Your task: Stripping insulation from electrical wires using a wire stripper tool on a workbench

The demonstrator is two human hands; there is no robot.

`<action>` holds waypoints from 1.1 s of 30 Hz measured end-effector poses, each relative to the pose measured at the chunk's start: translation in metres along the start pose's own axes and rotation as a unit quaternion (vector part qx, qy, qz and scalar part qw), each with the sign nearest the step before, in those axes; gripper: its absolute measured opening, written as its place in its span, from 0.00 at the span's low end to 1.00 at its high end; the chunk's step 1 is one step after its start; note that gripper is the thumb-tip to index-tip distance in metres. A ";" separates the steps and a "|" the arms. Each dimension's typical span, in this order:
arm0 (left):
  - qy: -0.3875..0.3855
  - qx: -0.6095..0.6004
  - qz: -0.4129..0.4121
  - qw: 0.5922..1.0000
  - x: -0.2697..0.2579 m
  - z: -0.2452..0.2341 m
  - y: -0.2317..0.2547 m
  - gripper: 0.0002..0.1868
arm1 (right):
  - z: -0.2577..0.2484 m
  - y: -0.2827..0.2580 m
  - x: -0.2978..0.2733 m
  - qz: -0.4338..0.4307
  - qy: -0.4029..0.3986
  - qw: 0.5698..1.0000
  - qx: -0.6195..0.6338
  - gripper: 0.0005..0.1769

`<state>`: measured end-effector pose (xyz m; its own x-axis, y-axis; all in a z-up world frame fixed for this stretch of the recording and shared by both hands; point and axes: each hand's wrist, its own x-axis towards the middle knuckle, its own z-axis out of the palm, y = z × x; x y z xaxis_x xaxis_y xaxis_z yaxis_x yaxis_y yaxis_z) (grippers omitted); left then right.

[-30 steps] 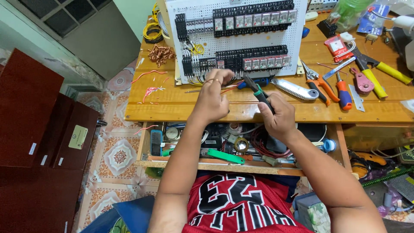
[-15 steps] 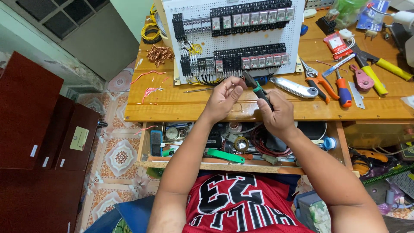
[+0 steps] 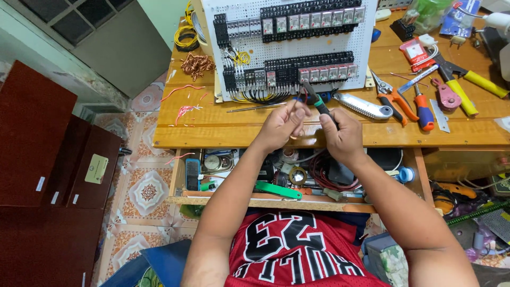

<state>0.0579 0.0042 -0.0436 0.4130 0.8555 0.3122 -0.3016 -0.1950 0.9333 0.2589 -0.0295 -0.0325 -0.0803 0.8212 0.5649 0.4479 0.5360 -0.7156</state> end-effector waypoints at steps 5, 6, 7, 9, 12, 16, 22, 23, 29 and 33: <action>0.091 0.033 0.054 0.994 0.001 0.006 0.021 0.16 | -0.003 0.004 0.002 0.021 -0.048 0.999 0.015 0.21; 0.108 0.027 0.069 0.991 -0.001 0.012 0.035 0.17 | -0.003 0.003 0.003 0.039 -0.063 0.997 0.027 0.21; 0.108 0.027 0.067 0.991 -0.001 0.015 0.039 0.17 | -0.003 0.001 0.003 0.040 -0.063 0.997 0.027 0.21; 0.103 0.024 0.090 0.990 -0.002 0.020 0.045 0.16 | -0.002 -0.003 0.004 0.067 -0.079 0.993 0.058 0.21; 0.100 0.023 0.091 0.991 0.001 0.003 0.007 0.16 | -0.006 -0.014 0.007 0.078 -0.114 0.988 0.076 0.23; 0.168 0.144 0.095 0.970 -0.003 0.002 0.009 0.15 | -0.011 -0.022 0.010 0.047 -0.115 0.992 0.037 0.21; 0.184 0.254 0.069 0.947 -0.005 0.015 0.045 0.16 | -0.007 0.007 0.005 -0.095 -0.058 0.989 -0.095 0.21; 0.189 0.287 0.058 0.937 -0.005 0.014 0.046 0.15 | -0.007 0.012 0.005 -0.120 -0.044 0.983 -0.131 0.21; 0.201 0.387 0.010 0.900 -0.005 0.014 0.040 0.15 | -0.010 0.012 0.005 -0.180 -0.003 0.950 -0.257 0.22; 0.181 0.419 -0.010 0.890 -0.005 0.014 0.044 0.13 | -0.007 0.029 -0.001 -0.151 0.011 0.961 -0.231 0.21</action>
<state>0.0548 -0.0153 -0.0018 0.0623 0.9314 0.3587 0.5118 -0.3384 0.7897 0.2779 -0.0162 -0.0514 -0.2521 0.6351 0.7302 0.7558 0.6004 -0.2613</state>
